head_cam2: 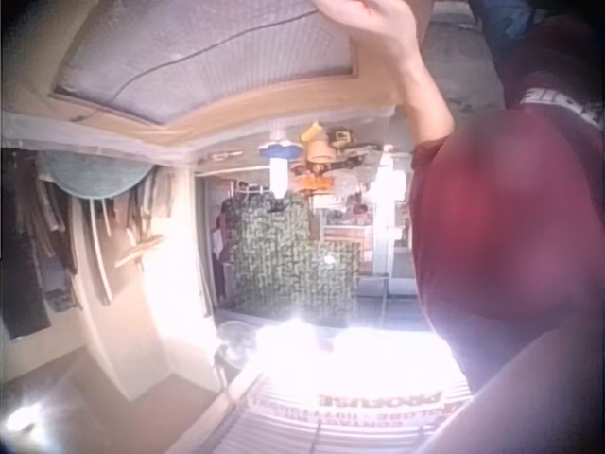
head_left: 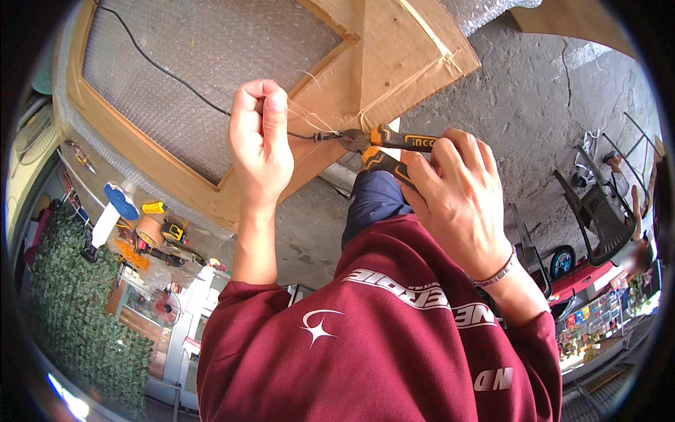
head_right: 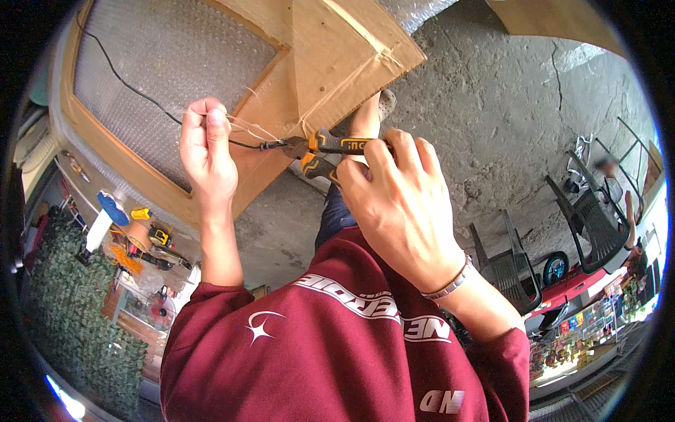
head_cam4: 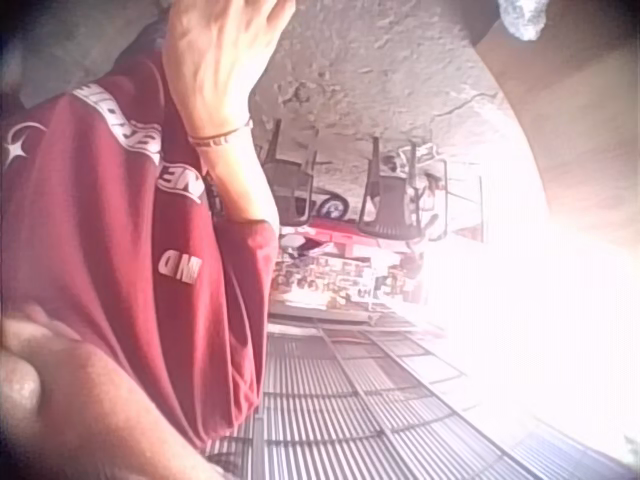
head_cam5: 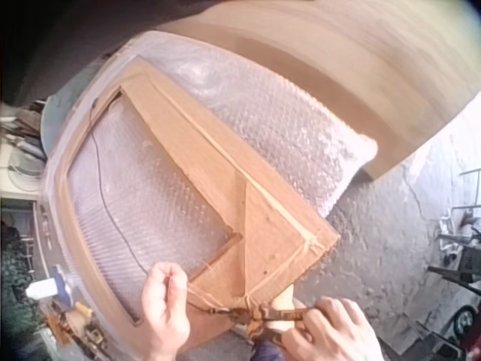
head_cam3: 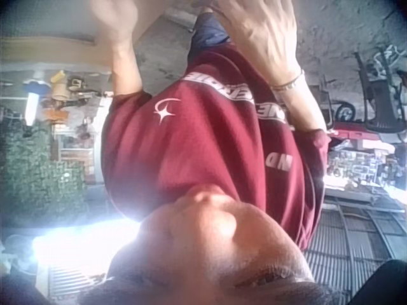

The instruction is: The person moves a wooden frame to a workbench and uses pliers to cut and strip wires attached to the frame. The person then uses the pliers to twist the wire ends together to secure them.

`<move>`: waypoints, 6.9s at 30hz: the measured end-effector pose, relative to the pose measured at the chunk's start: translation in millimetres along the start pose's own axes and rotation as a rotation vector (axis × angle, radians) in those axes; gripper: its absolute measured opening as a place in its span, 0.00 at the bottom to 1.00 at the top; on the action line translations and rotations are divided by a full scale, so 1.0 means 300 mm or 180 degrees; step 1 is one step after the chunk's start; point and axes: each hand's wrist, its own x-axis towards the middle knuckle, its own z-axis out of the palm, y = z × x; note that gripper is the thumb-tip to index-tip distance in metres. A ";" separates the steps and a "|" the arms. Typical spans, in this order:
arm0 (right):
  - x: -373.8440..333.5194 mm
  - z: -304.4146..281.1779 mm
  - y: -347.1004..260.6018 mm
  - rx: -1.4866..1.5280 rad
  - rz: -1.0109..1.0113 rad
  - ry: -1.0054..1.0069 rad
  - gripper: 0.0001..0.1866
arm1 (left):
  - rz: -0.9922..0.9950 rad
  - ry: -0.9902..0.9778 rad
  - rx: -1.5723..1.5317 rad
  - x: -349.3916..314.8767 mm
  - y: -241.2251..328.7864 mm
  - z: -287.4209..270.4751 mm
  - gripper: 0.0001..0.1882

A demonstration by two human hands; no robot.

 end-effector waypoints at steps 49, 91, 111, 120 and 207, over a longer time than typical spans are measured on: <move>-0.052 0.159 -0.026 0.0443 0.0843 0.0153 0.26 | 0.0756 0.0145 -0.0680 0.021 -0.091 0.015 0.06; -0.201 -0.186 0.131 0.3169 0.2112 0.0852 0.18 | 0.0302 -0.1314 0.2083 0.149 0.119 0.010 0.17; 0.208 -0.527 0.419 0.3685 0.1560 0.0563 0.26 | 0.0790 0.1158 -0.3751 0.421 0.531 -0.256 0.13; 0.533 -0.737 0.766 0.3503 0.1174 -0.0666 0.27 | 0.1070 0.1790 -0.0608 0.551 1.182 -0.282 0.11; 1.129 0.111 -0.300 -0.1475 -0.3981 -0.5929 0.13 | -0.2934 0.5596 -0.0837 0.985 0.694 0.487 0.08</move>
